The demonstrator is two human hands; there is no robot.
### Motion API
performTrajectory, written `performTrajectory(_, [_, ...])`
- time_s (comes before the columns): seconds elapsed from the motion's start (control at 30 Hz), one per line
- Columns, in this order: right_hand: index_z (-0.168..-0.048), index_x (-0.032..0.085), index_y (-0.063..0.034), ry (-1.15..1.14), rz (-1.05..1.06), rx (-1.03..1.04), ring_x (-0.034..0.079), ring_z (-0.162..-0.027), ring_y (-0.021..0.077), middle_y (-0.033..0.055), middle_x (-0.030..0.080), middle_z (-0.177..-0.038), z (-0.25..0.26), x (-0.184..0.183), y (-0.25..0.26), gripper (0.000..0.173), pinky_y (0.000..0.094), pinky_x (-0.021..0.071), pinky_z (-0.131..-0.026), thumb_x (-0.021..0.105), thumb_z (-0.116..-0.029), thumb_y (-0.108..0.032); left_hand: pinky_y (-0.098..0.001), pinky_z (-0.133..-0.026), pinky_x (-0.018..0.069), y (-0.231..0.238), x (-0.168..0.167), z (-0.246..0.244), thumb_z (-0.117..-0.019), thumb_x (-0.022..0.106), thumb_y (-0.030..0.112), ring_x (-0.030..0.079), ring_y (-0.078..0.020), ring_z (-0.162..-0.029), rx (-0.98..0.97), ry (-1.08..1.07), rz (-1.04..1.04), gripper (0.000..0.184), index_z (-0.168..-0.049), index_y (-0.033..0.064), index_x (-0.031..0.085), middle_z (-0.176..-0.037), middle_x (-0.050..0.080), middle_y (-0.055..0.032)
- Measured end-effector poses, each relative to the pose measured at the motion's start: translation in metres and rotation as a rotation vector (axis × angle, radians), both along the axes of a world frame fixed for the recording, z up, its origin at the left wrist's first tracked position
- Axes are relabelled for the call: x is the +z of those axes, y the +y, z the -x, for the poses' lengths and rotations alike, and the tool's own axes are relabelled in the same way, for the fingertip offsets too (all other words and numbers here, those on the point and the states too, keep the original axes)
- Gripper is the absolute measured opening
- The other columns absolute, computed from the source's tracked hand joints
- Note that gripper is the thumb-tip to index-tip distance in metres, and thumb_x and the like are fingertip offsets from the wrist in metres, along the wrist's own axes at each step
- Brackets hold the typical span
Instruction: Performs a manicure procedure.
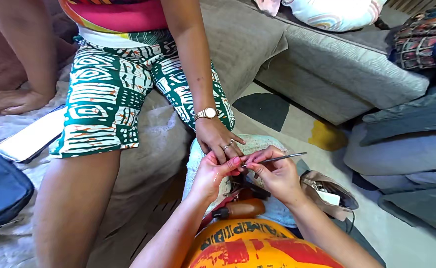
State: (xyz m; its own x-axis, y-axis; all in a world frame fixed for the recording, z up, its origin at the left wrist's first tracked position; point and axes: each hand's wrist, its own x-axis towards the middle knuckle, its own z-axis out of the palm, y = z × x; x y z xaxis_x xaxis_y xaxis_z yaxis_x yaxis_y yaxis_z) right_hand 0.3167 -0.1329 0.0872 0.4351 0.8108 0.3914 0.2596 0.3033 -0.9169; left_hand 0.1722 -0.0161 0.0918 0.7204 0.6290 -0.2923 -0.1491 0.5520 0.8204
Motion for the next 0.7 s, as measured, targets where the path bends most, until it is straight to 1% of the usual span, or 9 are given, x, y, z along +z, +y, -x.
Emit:
performTrajectory(0.1, [-0.095, 0.063, -0.0043, -0.006, 0.003, -0.007, 0.075, -0.091, 0.0156, 0.0094, 0.076, -0.100, 0.0010, -0.0001, 0.0001, 0.013, 0.0253, 0.0628, -0.070, 0.075, -0.0897, -0.001, -0.0340, -0.077, 0.0631, 0.0009, -0.0004, -0.0005, -0.0909, 0.070, -0.005, 0.074, -0.0198, -0.078, 0.011, -0.007, 0.000, 0.013, -0.103, -0.0043, 0.065, -0.090, 0.074, -0.0136])
performTrajectory(0.17, [-0.095, 0.063, -0.0058, -0.039, 0.017, 0.030, 0.075, -0.097, 0.0181, 0.0087, 0.075, -0.101, 0.0004, 0.0019, -0.0038, 0.012, 0.0292, 0.0642, -0.079, 0.074, -0.0917, -0.005, -0.0338, -0.077, 0.0630, 0.0014, -0.0001, 0.0001, -0.0898, 0.072, -0.004, 0.074, -0.0199, -0.079, 0.010, -0.006, -0.008, 0.014, -0.101, -0.0036, 0.064, -0.090, 0.074, -0.0138])
performTrajectory(0.2, [-0.095, 0.063, -0.0061, -0.053, 0.020, 0.034, 0.075, -0.098, 0.0177, 0.0082, 0.075, -0.101, -0.0002, 0.0021, -0.0040, 0.012, 0.0291, 0.0642, -0.080, 0.074, -0.0917, -0.006, -0.0336, -0.077, 0.0629, 0.0013, 0.0002, 0.0001, -0.0896, 0.072, -0.004, 0.074, -0.0196, -0.079, 0.009, -0.003, -0.011, 0.013, -0.101, -0.0036, 0.065, -0.090, 0.075, -0.0137])
performTrajectory(0.3, [-0.095, 0.063, -0.0052, -0.049, 0.014, -0.009, 0.074, -0.090, 0.0128, 0.0073, 0.076, -0.100, -0.0024, 0.0005, 0.0012, 0.013, 0.0235, 0.0619, -0.070, 0.075, -0.0900, -0.003, -0.0332, -0.077, 0.0630, 0.0013, 0.0002, -0.0026, -0.0903, 0.071, -0.004, 0.074, -0.0190, -0.078, 0.008, 0.004, -0.021, 0.012, -0.101, -0.0045, 0.066, -0.090, 0.074, -0.0137])
performTrajectory(0.37, [-0.095, 0.063, -0.0047, -0.047, 0.001, -0.017, 0.074, -0.090, 0.0130, 0.0076, 0.076, -0.099, -0.0027, 0.0005, 0.0028, 0.013, 0.0236, 0.0621, -0.070, 0.075, -0.0897, -0.002, -0.0336, -0.077, 0.0630, 0.0022, 0.0006, -0.0037, -0.0900, 0.072, -0.004, 0.073, -0.0194, -0.077, 0.016, 0.007, -0.022, 0.012, -0.100, -0.0047, 0.066, -0.088, 0.074, -0.0139])
performTrajectory(0.47, [-0.094, 0.063, -0.0053, -0.085, 0.008, 0.024, 0.075, -0.099, 0.0186, 0.0079, 0.075, -0.100, -0.0023, 0.0039, -0.0014, 0.011, 0.0319, 0.0641, -0.085, 0.074, -0.0912, -0.004, -0.0342, -0.076, 0.0630, 0.0040, 0.0013, -0.0037, -0.0889, 0.073, -0.004, 0.073, -0.0193, -0.076, 0.021, 0.002, -0.032, 0.013, -0.100, -0.0042, 0.066, -0.086, 0.074, -0.0132])
performTrajectory(0.5, [-0.094, 0.063, -0.0053, -0.098, 0.008, 0.027, 0.075, -0.099, 0.0186, 0.0075, 0.075, -0.100, -0.0020, 0.0041, -0.0019, 0.011, 0.0322, 0.0639, -0.087, 0.074, -0.0912, -0.004, -0.0343, -0.076, 0.0629, 0.0040, 0.0013, -0.0039, -0.0887, 0.073, -0.005, 0.073, -0.0194, -0.075, 0.025, 0.001, -0.032, 0.013, -0.099, -0.0043, 0.066, -0.086, 0.074, -0.0133])
performTrajectory(0.63, [-0.095, 0.063, -0.0049, -0.092, 0.002, 0.009, 0.075, -0.095, 0.0170, 0.0080, 0.076, -0.099, -0.0046, 0.0031, 0.0021, 0.013, 0.0288, 0.0643, -0.079, 0.075, -0.0905, -0.004, -0.0333, -0.075, 0.0628, 0.0048, 0.0026, -0.0062, -0.0886, 0.073, -0.005, 0.072, -0.0188, -0.074, 0.039, -0.006, -0.045, 0.012, -0.098, -0.0040, 0.065, -0.084, 0.073, -0.0129])
performTrajectory(0.7, [-0.096, 0.063, -0.0048, -0.068, -0.001, 0.021, 0.076, -0.096, 0.0186, 0.0086, 0.076, -0.099, -0.0050, 0.0054, 0.0020, 0.013, 0.0304, 0.0646, -0.081, 0.075, -0.0909, -0.004, -0.0332, -0.075, 0.0627, 0.0051, 0.0035, -0.0056, -0.0886, 0.073, -0.004, 0.072, -0.0188, -0.074, 0.034, -0.013, -0.048, 0.012, -0.098, -0.0040, 0.066, -0.084, 0.073, -0.0131])
